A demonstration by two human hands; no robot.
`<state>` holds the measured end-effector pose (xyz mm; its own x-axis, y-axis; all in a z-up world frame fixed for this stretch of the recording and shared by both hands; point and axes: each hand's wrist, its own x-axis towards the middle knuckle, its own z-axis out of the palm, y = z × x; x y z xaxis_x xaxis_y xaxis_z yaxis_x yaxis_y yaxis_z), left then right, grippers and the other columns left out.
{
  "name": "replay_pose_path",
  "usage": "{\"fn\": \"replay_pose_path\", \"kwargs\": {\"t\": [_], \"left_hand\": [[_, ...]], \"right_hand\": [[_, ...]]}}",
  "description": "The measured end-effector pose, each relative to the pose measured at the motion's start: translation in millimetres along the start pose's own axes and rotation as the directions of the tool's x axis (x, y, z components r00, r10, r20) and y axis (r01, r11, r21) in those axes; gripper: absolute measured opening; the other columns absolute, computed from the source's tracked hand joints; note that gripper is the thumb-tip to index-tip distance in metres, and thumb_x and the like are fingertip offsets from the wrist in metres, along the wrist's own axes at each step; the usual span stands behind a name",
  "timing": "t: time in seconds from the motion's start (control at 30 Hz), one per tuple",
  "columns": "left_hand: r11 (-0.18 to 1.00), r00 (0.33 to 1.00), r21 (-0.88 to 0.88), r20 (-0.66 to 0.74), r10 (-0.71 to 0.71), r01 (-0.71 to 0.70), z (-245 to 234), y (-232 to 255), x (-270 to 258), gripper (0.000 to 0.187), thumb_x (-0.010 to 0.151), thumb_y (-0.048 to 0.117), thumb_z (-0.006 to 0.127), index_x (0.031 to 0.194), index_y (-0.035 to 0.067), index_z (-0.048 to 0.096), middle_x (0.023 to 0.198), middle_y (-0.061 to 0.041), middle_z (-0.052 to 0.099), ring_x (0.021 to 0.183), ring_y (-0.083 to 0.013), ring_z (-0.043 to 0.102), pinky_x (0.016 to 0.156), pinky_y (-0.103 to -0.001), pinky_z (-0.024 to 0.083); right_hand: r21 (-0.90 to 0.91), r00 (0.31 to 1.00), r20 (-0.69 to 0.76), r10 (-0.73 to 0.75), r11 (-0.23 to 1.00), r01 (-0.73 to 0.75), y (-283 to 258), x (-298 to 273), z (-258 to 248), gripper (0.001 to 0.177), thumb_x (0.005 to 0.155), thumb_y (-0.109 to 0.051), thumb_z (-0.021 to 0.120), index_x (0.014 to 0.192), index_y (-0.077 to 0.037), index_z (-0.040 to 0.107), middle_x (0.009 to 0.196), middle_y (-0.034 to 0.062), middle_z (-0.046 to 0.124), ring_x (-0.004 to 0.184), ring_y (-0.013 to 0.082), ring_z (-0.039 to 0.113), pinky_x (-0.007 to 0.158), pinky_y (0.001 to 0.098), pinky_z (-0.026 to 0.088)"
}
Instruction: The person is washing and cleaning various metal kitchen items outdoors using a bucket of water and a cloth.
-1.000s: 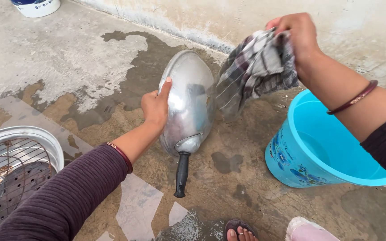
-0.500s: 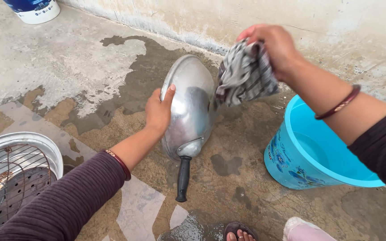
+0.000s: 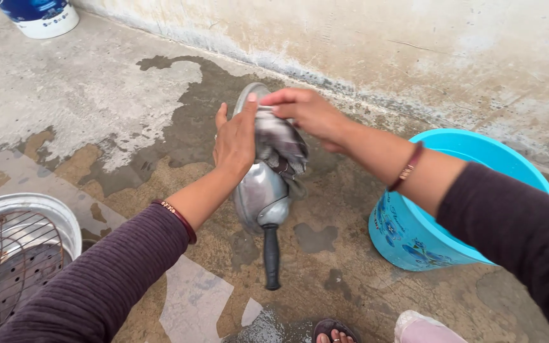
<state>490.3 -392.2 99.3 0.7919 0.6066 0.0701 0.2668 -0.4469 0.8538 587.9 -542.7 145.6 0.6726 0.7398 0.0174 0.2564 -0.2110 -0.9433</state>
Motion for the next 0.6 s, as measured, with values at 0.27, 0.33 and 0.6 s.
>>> {"fn": "replay_pose_path", "kwargs": {"t": [0.27,0.33,0.6], "left_hand": [[0.959,0.996,0.269,0.008,0.087,-0.086,-7,-5,12,0.091,0.073,0.070,0.066,0.133,0.002,0.058,0.164,-0.015,0.021,0.129,-0.0392,0.054,0.103,-0.049,0.041],[0.954,0.996,0.289,0.009,0.086,-0.085,-10,-12,20,0.087,0.069,0.062,0.068,0.133,0.004,0.057,0.163,-0.012,0.021,0.124,-0.0392,0.057,0.100,-0.049,0.043],[0.992,0.995,0.117,-0.091,-0.046,0.057,-21,-35,30,0.051,0.086,0.046,0.057,0.115,0.007,0.072,0.155,-0.005,0.041,0.121,-0.0383,0.060,0.105,-0.047,0.041]], "right_hand": [[0.471,0.982,0.143,0.123,0.864,-0.176,-17,-3,-12,0.053,0.098,-0.041,0.039,0.141,-0.014,0.055,0.132,0.0106,0.069,0.130,0.0259,0.055,0.106,0.0492,0.035],[0.480,0.979,0.143,0.142,0.856,-0.194,-21,-9,-28,0.056,0.099,-0.046,0.037,0.140,-0.013,0.053,0.130,0.0108,0.069,0.129,0.0240,0.056,0.107,0.0491,0.039],[-0.365,0.878,0.265,0.400,0.884,-0.292,61,-61,-187,0.031,0.086,-0.020,0.050,0.077,0.001,0.071,0.079,0.0194,0.078,0.072,0.0277,0.071,0.076,0.0449,0.061]]}}
